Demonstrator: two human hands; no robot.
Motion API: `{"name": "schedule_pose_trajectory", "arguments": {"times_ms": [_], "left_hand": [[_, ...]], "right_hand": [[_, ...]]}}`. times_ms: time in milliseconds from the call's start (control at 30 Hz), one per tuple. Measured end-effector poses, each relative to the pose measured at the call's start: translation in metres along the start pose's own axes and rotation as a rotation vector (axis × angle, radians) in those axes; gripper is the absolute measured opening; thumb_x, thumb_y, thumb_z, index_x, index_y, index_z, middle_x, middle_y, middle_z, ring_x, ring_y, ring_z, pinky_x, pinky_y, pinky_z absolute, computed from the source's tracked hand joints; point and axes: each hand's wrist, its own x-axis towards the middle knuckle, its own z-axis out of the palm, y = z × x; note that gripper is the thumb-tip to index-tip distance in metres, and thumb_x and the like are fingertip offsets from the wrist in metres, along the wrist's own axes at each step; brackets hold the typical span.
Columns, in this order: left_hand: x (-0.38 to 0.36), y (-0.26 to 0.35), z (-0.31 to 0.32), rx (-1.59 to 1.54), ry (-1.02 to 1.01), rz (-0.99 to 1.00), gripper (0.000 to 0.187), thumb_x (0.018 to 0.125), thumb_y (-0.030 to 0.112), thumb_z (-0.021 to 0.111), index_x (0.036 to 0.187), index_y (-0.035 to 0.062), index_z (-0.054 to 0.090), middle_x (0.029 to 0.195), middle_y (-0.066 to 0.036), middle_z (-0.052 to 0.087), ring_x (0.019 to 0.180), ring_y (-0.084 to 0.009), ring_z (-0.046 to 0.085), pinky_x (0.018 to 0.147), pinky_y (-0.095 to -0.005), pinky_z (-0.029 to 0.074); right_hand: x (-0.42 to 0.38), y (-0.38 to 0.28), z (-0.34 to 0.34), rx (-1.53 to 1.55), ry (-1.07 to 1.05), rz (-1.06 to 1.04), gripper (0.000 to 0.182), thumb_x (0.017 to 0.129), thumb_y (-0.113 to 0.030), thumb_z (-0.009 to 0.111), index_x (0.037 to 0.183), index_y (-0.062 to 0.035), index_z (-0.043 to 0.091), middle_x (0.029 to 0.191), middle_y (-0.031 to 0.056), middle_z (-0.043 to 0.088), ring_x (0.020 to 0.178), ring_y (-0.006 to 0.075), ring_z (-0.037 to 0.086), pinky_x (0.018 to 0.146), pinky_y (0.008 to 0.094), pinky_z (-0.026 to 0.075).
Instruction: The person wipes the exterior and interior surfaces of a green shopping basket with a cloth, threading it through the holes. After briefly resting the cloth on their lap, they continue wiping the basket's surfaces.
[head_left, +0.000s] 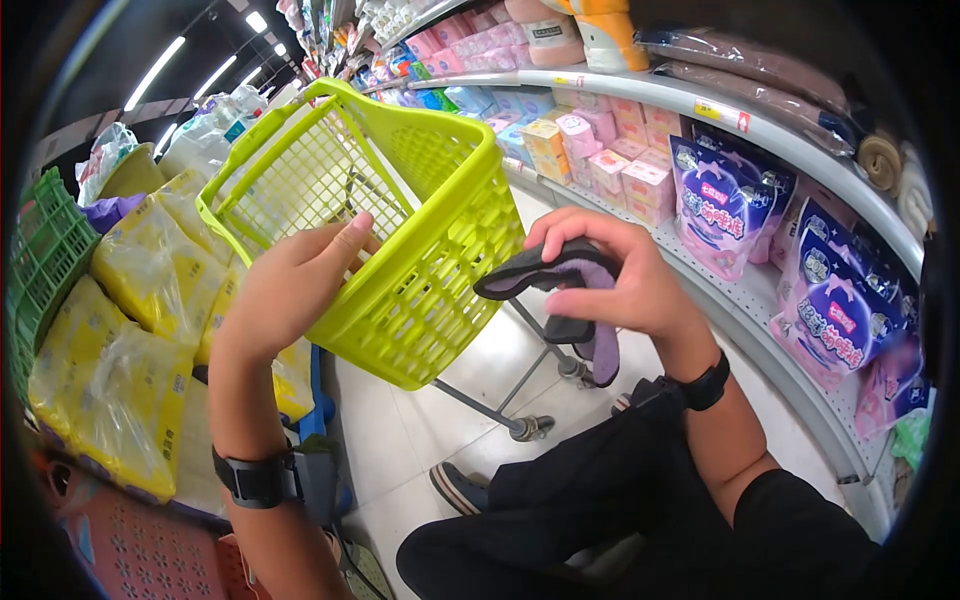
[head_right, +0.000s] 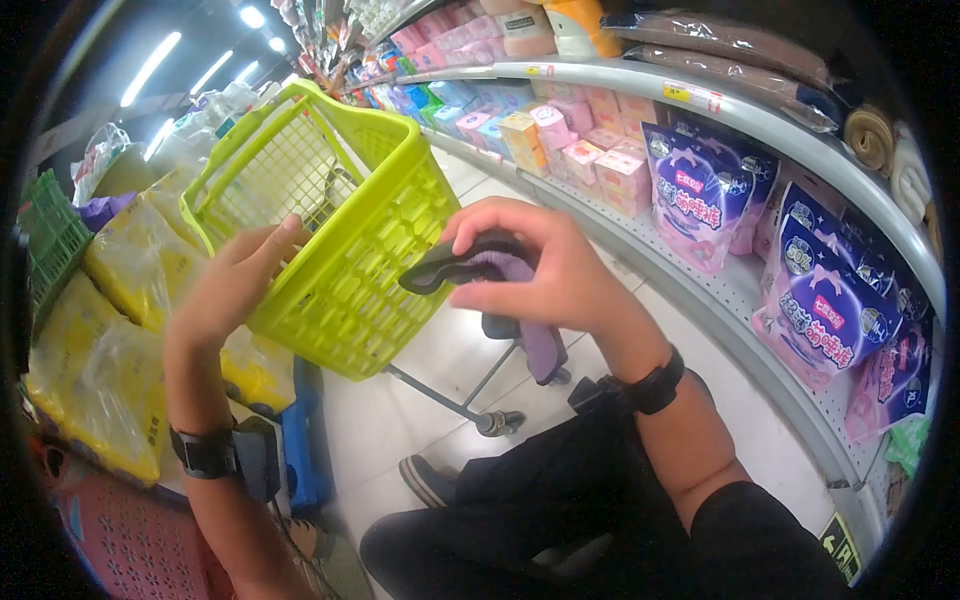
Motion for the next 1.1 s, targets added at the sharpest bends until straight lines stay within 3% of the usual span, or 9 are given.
{"name": "schedule_pose_trajectory", "arguments": {"times_ms": [133, 400, 500, 600, 667, 733, 800, 967, 1100], "left_hand": [[0.002, -0.001, 0.001, 0.013, -0.006, 0.022, 0.059, 0.104, 0.056, 0.047, 0.107, 0.0049, 0.075, 0.095, -0.013, 0.072, 0.09, -0.0239, 0.067, 0.087, -0.034, 0.05], [0.0, 0.007, -0.002, 0.055, -0.067, -0.099, 0.061, 0.104, 0.055, 0.047, 0.113, 0.0014, 0.074, 0.097, -0.018, 0.072, 0.093, -0.0272, 0.068, 0.089, -0.0356, 0.05], [-0.001, 0.015, -0.006, 0.102, -0.134, -0.146, 0.056, 0.106, 0.049, 0.046, 0.118, -0.0001, 0.072, 0.104, -0.019, 0.072, 0.099, -0.0273, 0.068, 0.093, -0.0357, 0.05], [0.006, 0.013, -0.012, 0.013, -0.326, -0.003, 0.049, 0.107, 0.039, 0.044, 0.127, 0.0007, 0.067, 0.116, -0.016, 0.071, 0.106, -0.0241, 0.067, 0.096, -0.0341, 0.049], [0.004, 0.033, -0.017, 0.013, -0.413, -0.076, 0.046, 0.107, 0.035, 0.044, 0.132, 0.0017, 0.064, 0.121, -0.014, 0.069, 0.109, -0.0219, 0.065, 0.096, -0.033, 0.049], [0.009, 0.044, -0.019, 0.01, -0.5, -0.149, 0.044, 0.106, 0.03, 0.044, 0.137, 0.0028, 0.061, 0.126, -0.012, 0.068, 0.112, -0.0197, 0.064, 0.097, -0.0319, 0.048], [0.021, 0.039, -0.017, -0.068, -0.632, -0.055, 0.043, 0.106, 0.026, 0.046, 0.141, 0.0044, 0.058, 0.128, -0.01, 0.067, 0.114, -0.0159, 0.063, 0.097, -0.0303, 0.048], [0.015, 0.046, -0.004, -0.216, -0.576, -0.077, 0.046, 0.104, 0.019, 0.05, 0.147, 0.0047, 0.053, 0.132, -0.009, 0.065, 0.116, -0.0141, 0.062, 0.099, -0.0299, 0.048], [0.014, 0.046, -0.008, -0.28, -0.614, -0.166, 0.05, 0.103, 0.018, 0.052, 0.152, 0.0049, 0.048, 0.136, -0.008, 0.064, 0.118, -0.0144, 0.062, 0.103, -0.0302, 0.047]], "right_hand": [[0.001, 0.011, 0.011, -0.324, 0.055, -0.286, 0.028, 0.074, -0.001, 0.085, 0.087, -0.0079, 0.061, 0.103, 0.0071, 0.064, 0.091, 0.0146, 0.061, 0.081, 0.0285, 0.049], [-0.002, 0.024, 0.049, -0.396, 0.265, -0.436, 0.025, 0.076, 0.003, 0.081, 0.087, -0.0059, 0.061, 0.098, 0.0099, 0.064, 0.083, 0.0197, 0.064, 0.073, 0.0303, 0.051], [-0.003, 0.025, 0.06, -0.404, 0.35, -0.422, 0.024, 0.076, 0.004, 0.08, 0.089, -0.0062, 0.062, 0.098, 0.0093, 0.064, 0.084, 0.0199, 0.065, 0.073, 0.0306, 0.051], [-0.005, 0.028, 0.066, -0.393, 0.336, -0.399, 0.029, 0.078, 0.002, 0.08, 0.103, -0.0056, 0.068, 0.108, 0.0106, 0.061, 0.085, 0.0199, 0.066, 0.074, 0.0309, 0.053], [-0.006, 0.03, 0.068, -0.409, 0.296, -0.388, 0.035, 0.08, 0.0, 0.08, 0.114, -0.0056, 0.071, 0.116, 0.0105, 0.057, 0.087, 0.0194, 0.066, 0.075, 0.0295, 0.055], [-0.006, 0.03, 0.07, -0.431, 0.29, -0.38, 0.034, 0.081, 0.0, 0.08, 0.113, -0.0054, 0.071, 0.115, 0.01, 0.058, 0.088, 0.0197, 0.067, 0.075, 0.0299, 0.056], [-0.006, 0.031, 0.07, -0.502, 0.291, -0.398, 0.031, 0.081, -0.002, 0.08, 0.111, -0.0052, 0.072, 0.113, 0.0094, 0.059, 0.089, 0.0213, 0.067, 0.073, 0.0313, 0.058], [-0.01, 0.045, 0.071, -0.661, 0.367, -0.497, 0.028, 0.083, -0.005, 0.075, 0.111, -0.0026, 0.07, 0.113, 0.0108, 0.057, 0.081, 0.0228, 0.066, 0.063, 0.0324, 0.056], [-0.014, 0.038, 0.07, -0.703, 0.357, -0.417, 0.029, 0.084, -0.009, 0.073, 0.113, -0.0054, 0.071, 0.11, 0.0111, 0.053, 0.09, 0.0251, 0.062, 0.062, 0.0342, 0.054]]}}
